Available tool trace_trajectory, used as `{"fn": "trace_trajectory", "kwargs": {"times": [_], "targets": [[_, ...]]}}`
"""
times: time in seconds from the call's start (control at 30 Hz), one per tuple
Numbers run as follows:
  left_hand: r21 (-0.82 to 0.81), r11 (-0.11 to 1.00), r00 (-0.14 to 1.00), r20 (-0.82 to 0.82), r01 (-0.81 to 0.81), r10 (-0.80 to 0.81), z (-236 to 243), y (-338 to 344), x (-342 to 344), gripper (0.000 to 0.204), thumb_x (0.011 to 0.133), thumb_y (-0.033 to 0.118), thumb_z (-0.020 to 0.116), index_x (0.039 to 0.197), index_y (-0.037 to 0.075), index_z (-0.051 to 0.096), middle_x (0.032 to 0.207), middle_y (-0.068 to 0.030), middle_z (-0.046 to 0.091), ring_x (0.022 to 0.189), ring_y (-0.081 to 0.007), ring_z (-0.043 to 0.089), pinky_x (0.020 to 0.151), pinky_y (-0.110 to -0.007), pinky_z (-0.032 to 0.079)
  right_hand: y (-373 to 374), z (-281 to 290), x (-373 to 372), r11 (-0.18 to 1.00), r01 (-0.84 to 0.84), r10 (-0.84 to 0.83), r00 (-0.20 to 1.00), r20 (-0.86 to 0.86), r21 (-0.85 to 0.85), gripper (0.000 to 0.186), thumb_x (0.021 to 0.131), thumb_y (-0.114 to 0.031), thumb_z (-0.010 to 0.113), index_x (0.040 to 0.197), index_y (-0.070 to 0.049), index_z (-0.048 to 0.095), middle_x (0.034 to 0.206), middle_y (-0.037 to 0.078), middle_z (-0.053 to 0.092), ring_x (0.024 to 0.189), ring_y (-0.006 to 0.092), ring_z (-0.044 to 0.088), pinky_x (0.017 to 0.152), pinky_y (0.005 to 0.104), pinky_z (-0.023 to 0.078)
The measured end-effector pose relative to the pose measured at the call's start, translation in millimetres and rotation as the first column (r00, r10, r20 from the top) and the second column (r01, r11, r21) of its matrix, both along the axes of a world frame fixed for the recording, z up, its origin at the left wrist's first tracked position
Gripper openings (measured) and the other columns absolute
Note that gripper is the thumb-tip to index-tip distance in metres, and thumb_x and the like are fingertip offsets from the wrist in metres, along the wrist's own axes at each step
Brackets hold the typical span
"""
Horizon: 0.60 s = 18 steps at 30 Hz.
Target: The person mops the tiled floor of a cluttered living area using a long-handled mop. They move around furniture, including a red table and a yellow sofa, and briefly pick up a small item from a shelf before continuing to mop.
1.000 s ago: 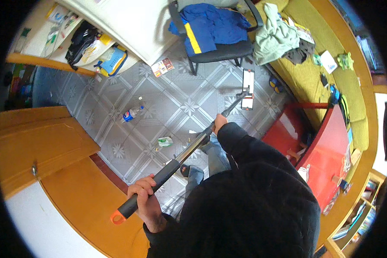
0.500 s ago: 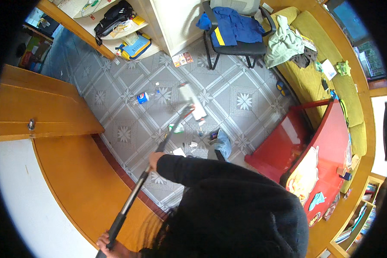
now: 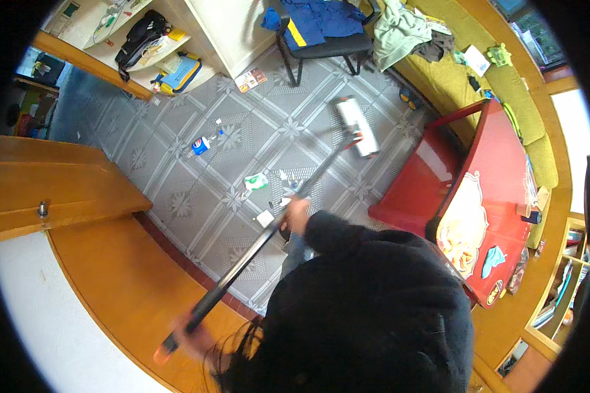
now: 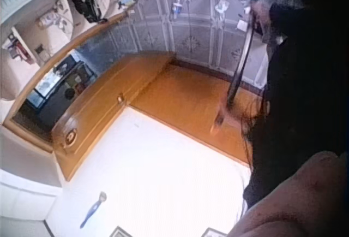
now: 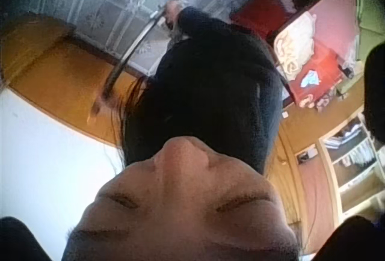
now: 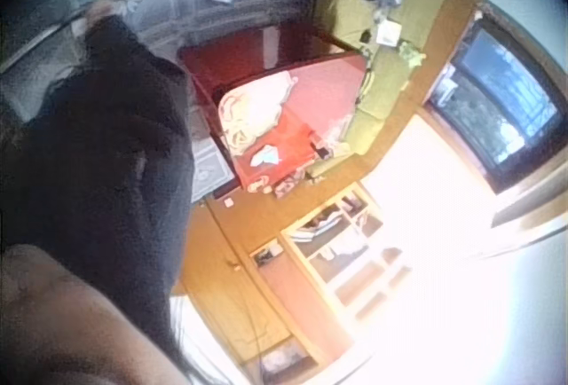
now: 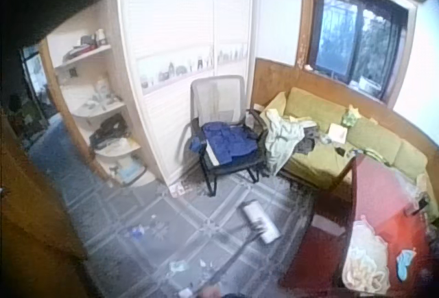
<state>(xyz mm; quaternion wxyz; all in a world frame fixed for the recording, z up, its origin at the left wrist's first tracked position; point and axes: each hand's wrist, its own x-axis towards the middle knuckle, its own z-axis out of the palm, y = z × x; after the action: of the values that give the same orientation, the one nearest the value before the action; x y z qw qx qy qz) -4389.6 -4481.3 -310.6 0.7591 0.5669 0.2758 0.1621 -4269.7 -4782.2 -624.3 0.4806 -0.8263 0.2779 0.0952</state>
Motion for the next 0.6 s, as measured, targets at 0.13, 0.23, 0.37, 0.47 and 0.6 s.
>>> {"fn": "trace_trajectory", "kwargs": {"times": [0.13, 0.23, 0.37, 0.47, 0.6], "targets": [[-0.277, 0.852, 0.886, -0.007, 0.445, -0.464, -90.8, -176.3, 44.4, 0.013, 0.093, 0.017, 0.054, 0.095, 0.004, 0.054, 0.112, -0.0154, 0.06, 0.115, -0.0263, 0.051, 0.105, -0.043, 0.032, -225.0, -154.8, -22.6, 0.583, -0.215, 0.386, 0.922, 0.034, -0.783, 0.06, 0.067, -0.03, 0.073, 0.108, 0.007, 0.049, 0.067, 0.018, 0.058, 0.057, 0.0358, 0.057, 0.051, 0.0467, 0.044], [-0.2, 0.812, 0.83, 0.012, 0.548, -0.558, -109.8, -239.0, 34.8, 0.005, 0.092, 0.005, 0.054, 0.088, 0.004, 0.056, 0.109, -0.0116, 0.061, 0.113, -0.0247, 0.054, 0.104, -0.041, 0.034, -275.3, -99.0, 2.1, 0.703, 0.637, -0.549, 0.769, -0.329, 0.316, 0.038, 0.075, -0.029, 0.062, 0.093, 0.004, 0.056, 0.066, 0.017, 0.059, 0.056, 0.0331, 0.061, 0.046, 0.0466, 0.046], [-0.053, 0.759, 0.76, -0.017, 0.649, -0.65, -93.6, -218.3, 49.3, 0.005, 0.088, 0.002, 0.057, 0.084, 0.004, 0.058, 0.102, -0.0114, 0.063, 0.11, -0.027, 0.056, 0.1, -0.043, 0.037, -260.2, -73.9, -2.9, 0.568, 0.77, -0.668, 0.637, -0.384, 0.29, 0.036, 0.078, -0.03, 0.057, 0.083, 0.005, 0.058, 0.07, 0.017, 0.059, 0.053, 0.0304, 0.06, 0.044, 0.0433, 0.05], [0.016, 0.714, 0.714, 0.013, 0.7, -0.7, -75.0, -160.0, 80.2, 0.003, 0.085, 0.003, 0.06, 0.082, 0.004, 0.058, 0.097, -0.0126, 0.063, 0.108, -0.0297, 0.057, 0.097, -0.044, 0.04, -206.9, -83.5, -15.6, 0.516, 0.725, -0.608, 0.685, -0.401, 0.456, 0.036, 0.079, -0.033, 0.056, 0.086, 0.002, 0.06, 0.073, 0.017, 0.062, 0.055, 0.031, 0.062, 0.047, 0.0425, 0.051], [0.029, 0.742, 0.739, 0.071, 0.67, -0.67, -59.0, -50.5, 108.4, 0.007, 0.082, 0.008, 0.061, 0.083, 0.002, 0.059, 0.087, -0.0142, 0.062, 0.095, -0.0287, 0.059, 0.094, -0.047, 0.043, -84.4, -91.1, -25.6, 0.536, 0.704, -0.579, 0.708, -0.403, 0.466, 0.042, 0.08, -0.036, 0.052, 0.084, 0.004, 0.062, 0.071, 0.017, 0.063, 0.056, 0.0303, 0.063, 0.048, 0.0411, 0.052]]}}
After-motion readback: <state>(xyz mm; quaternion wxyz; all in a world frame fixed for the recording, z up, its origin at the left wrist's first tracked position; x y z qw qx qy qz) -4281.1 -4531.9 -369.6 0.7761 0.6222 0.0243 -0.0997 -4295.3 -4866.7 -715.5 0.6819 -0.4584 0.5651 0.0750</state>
